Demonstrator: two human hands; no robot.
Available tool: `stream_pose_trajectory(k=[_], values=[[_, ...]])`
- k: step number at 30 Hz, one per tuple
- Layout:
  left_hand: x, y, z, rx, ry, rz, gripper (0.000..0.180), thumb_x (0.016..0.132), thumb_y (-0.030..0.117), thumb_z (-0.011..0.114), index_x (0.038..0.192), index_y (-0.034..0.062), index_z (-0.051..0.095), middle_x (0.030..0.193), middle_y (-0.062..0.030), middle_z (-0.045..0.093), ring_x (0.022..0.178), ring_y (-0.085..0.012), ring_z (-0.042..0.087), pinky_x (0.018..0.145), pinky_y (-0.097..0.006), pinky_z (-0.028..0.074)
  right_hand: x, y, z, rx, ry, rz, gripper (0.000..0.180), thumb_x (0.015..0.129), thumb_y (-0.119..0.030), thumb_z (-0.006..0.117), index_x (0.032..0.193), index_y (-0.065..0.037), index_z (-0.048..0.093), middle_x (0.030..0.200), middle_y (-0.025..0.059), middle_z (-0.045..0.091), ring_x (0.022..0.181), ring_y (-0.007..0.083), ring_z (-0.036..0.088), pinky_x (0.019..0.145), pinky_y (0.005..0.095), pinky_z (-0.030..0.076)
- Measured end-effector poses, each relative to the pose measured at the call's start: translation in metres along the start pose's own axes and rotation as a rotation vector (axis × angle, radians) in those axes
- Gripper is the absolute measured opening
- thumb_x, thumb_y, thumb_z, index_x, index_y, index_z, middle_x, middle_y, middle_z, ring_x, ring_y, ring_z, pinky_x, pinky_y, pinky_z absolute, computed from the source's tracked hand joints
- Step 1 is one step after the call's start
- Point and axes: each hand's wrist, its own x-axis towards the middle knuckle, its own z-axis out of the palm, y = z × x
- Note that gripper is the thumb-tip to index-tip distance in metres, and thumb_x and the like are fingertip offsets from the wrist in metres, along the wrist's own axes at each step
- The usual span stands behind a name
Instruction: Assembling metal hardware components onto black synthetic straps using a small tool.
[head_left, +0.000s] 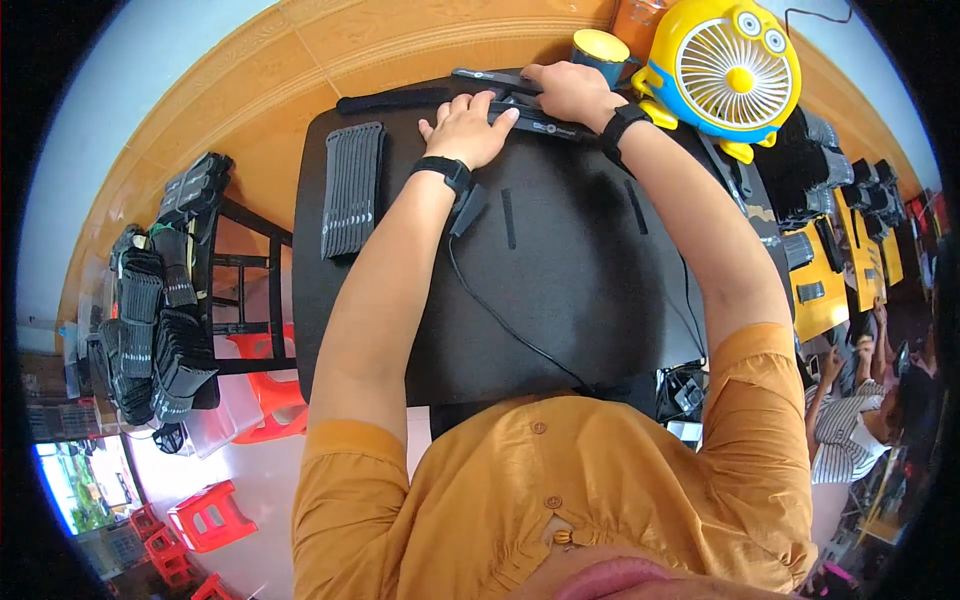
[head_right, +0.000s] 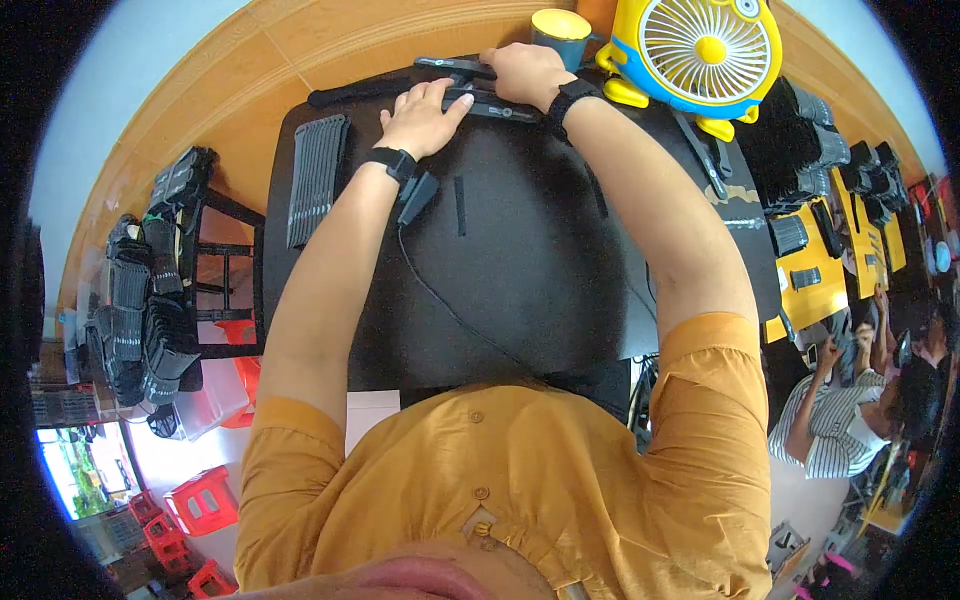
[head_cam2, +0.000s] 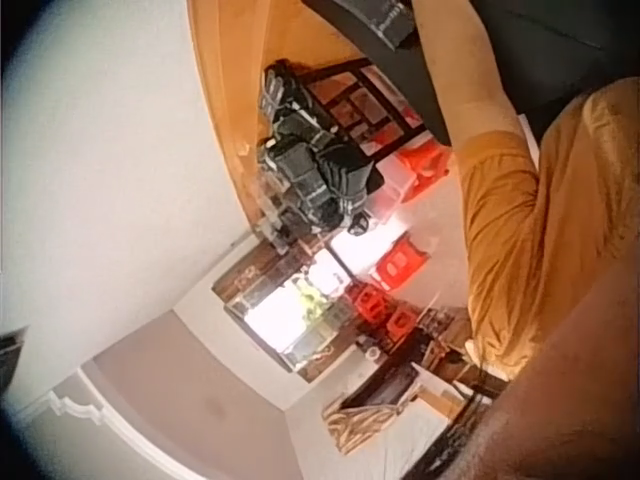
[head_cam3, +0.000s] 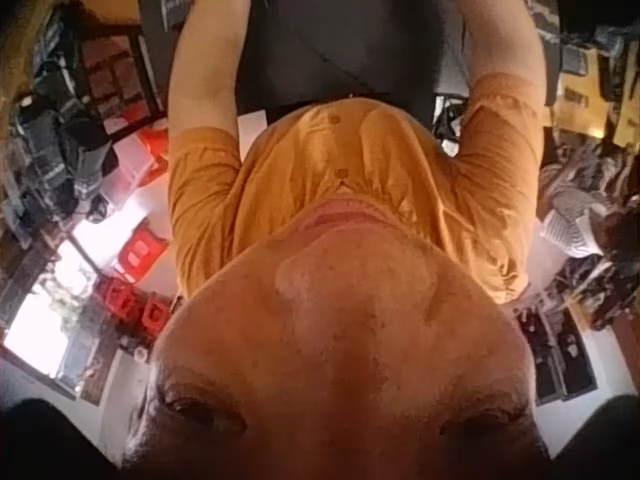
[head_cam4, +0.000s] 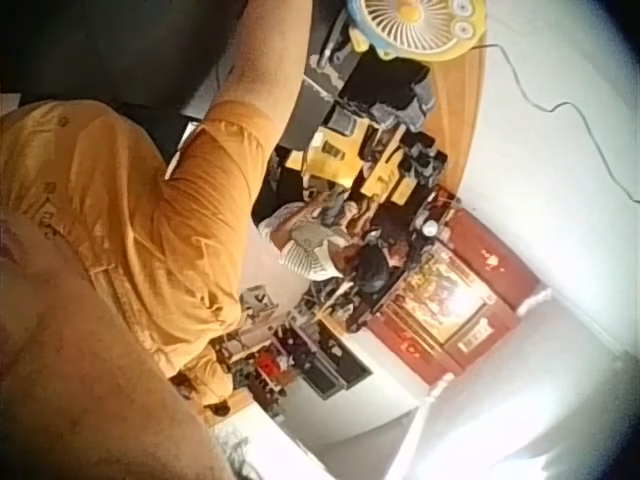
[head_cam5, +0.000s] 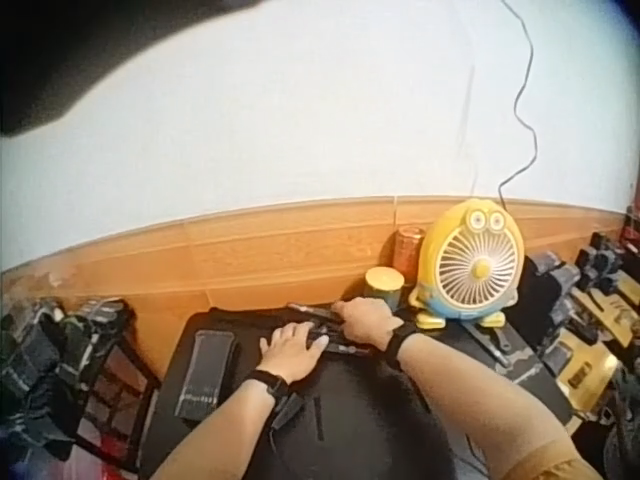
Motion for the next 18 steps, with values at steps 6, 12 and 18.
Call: stream_pose_trajectory(k=[6,12,18], values=[[-0.005,0.002,0.001,0.035,0.048,0.006,0.064,0.093,0.06,0.045,0.143,0.0207,0.044,0.151,-0.0132,0.038,0.141,-0.0352,0.03,0.111,-0.067,0.017,0.01,-0.013,-0.027,-0.234,-0.119,-0.099,0.033,0.085,-0.019,0.056,0.115,-0.009,0.063,0.092,0.0185,0.071,0.088,0.0357,0.069,0.078,0.045,0.056],[-0.008,0.004,0.002,0.046,0.071,-0.007,0.063,0.091,0.059,0.047,0.141,0.0214,0.047,0.149,-0.0131,0.041,0.14,-0.0351,0.033,0.111,-0.067,0.018,0.026,-0.012,-0.03,-0.242,-0.192,-0.119,0.028,0.085,-0.018,0.049,0.101,-0.005,0.069,0.093,0.0206,0.071,0.084,0.0375,0.069,0.077,0.0469,0.055],[-0.009,0.004,0.003,0.044,0.09,0.004,0.061,0.092,0.059,0.046,0.141,0.0226,0.048,0.147,-0.0122,0.043,0.139,-0.0338,0.035,0.111,-0.067,0.018,0.05,0.001,-0.043,0.071,-0.408,-0.061,0.031,0.086,-0.02,0.051,0.103,-0.003,0.07,0.085,0.0137,0.071,0.066,0.0241,0.068,0.051,0.0374,0.051]])
